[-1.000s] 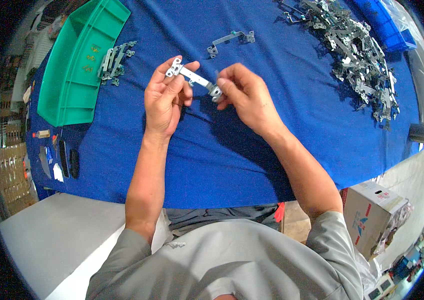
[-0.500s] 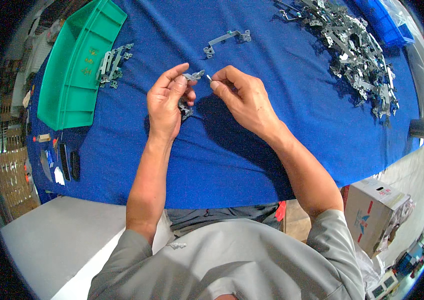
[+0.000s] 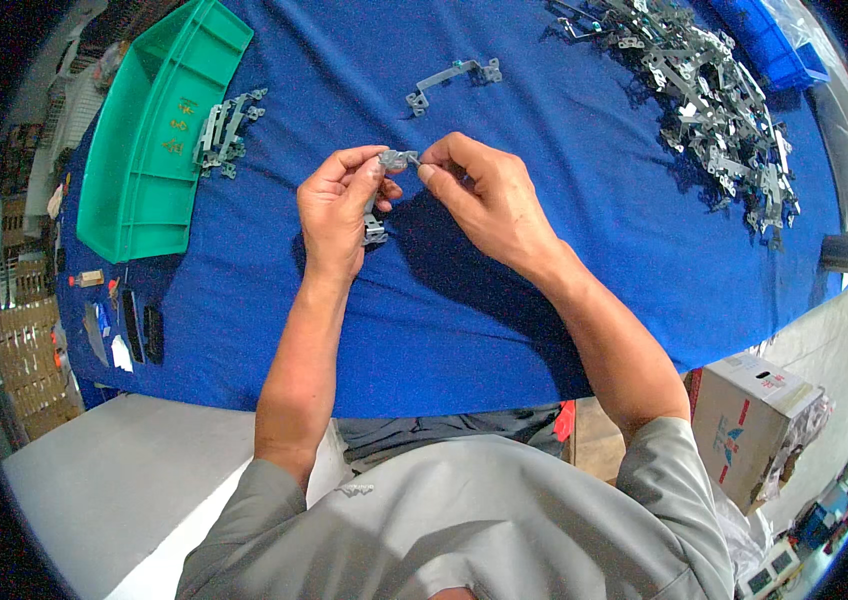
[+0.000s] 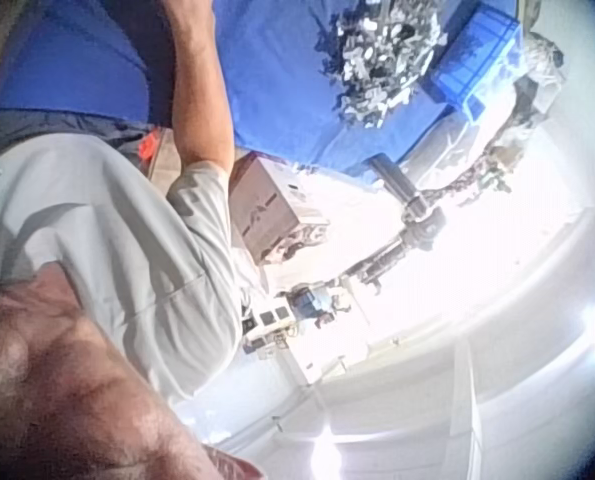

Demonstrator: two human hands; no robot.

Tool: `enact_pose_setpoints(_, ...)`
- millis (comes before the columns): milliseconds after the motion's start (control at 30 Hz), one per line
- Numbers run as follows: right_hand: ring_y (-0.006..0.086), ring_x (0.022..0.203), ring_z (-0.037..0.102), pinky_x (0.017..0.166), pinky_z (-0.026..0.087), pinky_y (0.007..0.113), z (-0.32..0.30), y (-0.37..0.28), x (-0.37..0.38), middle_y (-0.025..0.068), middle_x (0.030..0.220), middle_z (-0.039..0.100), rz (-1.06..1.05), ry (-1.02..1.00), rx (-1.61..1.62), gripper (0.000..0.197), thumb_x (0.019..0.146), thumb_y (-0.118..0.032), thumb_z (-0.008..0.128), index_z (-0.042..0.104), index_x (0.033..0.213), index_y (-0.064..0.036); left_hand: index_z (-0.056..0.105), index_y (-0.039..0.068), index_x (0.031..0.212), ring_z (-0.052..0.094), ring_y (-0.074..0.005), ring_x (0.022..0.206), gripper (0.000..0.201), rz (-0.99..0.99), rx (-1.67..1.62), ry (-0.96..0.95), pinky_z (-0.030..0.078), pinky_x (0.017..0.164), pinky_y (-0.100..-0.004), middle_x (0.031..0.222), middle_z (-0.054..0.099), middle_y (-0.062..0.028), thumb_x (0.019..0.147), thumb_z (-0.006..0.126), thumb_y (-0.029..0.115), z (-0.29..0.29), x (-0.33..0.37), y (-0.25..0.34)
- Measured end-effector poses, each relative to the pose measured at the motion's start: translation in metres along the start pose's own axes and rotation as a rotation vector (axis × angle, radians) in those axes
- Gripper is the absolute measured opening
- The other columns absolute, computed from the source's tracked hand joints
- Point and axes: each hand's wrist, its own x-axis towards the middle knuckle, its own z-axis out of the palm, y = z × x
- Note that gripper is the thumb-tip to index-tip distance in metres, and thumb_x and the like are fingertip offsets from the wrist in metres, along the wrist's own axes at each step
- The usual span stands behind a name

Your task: The person picks up a metal bracket and a pin from the table, fits the pin into the bracket by hand, and places the assembled part into a green bin.

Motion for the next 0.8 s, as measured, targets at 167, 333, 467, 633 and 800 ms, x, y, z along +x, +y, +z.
enact_pose_setpoints(167, 0.0111, 0.062, 0.055, 0.056, 0.045, 0.030, 0.0012, 0.0029, 0.0006, 0.0085, 0.073, 0.063, -0.004, 0.016, -0.052, 0.016, 0.095, -0.016, 0.064, 0.064, 0.098, 0.0001, 0.066, -0.003, 0.117, 0.066, -0.0095, 0.078, 0.024, 0.025, 0.060, -0.033, 0.052, 0.067, -0.0210, 0.101, 0.072, -0.0089, 0.094, 0.066, 0.005, 0.0045, -0.0023, 0.0037)
enact_pose_setpoints(333, 0.0132, 0.062, 0.057, 0.057, 0.046, 0.032, 0.0002, 0.0061, 0.0017, 0.0093, 0.071, 0.063, -0.011, 0.024, -0.053, 0.017, 0.095, -0.016, 0.063, 0.064, 0.099, 0.0001, 0.065, 0.000, 0.125, 0.062, -0.0062, 0.077, 0.034, 0.105, 0.116, -0.043, 0.049, 0.066, -0.0194, 0.099, 0.070, -0.0063, 0.092, 0.068, 0.002, 0.0052, -0.0020, 0.0013)
enact_pose_setpoints(467, 0.0137, 0.062, 0.057, 0.057, 0.046, 0.033, -0.0006, 0.0054, 0.0024, 0.0094, 0.072, 0.063, -0.013, 0.026, -0.079, 0.018, 0.095, -0.018, 0.063, 0.065, 0.098, -0.0002, 0.065, 0.002, 0.127, 0.058, -0.0050, 0.071, 0.034, 0.045, 0.121, -0.010, 0.047, 0.059, -0.0186, 0.095, 0.069, -0.0046, 0.093, 0.067, 0.003, 0.0036, -0.0025, 0.0067)
enact_pose_setpoints(633, 0.0153, 0.061, 0.058, 0.057, 0.046, 0.034, -0.0020, 0.0069, 0.0029, 0.0105, 0.072, 0.064, -0.025, 0.024, -0.098, 0.019, 0.095, -0.019, 0.064, 0.065, 0.097, -0.0003, 0.068, 0.003, 0.123, 0.052, -0.0021, 0.065, 0.028, -0.004, 0.080, -0.033, 0.042, 0.053, -0.0172, 0.088, 0.068, -0.0011, 0.095, 0.066, 0.006, 0.0002, -0.0029, 0.0070)
enact_pose_setpoints(800, 0.0168, 0.060, 0.058, 0.057, 0.046, 0.035, -0.0038, 0.0065, 0.0040, 0.0114, 0.071, 0.063, -0.011, 0.010, -0.165, 0.018, 0.094, -0.018, 0.064, 0.064, 0.098, -0.0001, 0.071, 0.003, 0.116, 0.054, -0.0025, 0.067, 0.024, 0.121, 0.168, 0.005, 0.044, 0.057, -0.0182, 0.095, 0.070, -0.0020, 0.093, 0.067, 0.005, 0.0034, -0.0050, 0.0072)
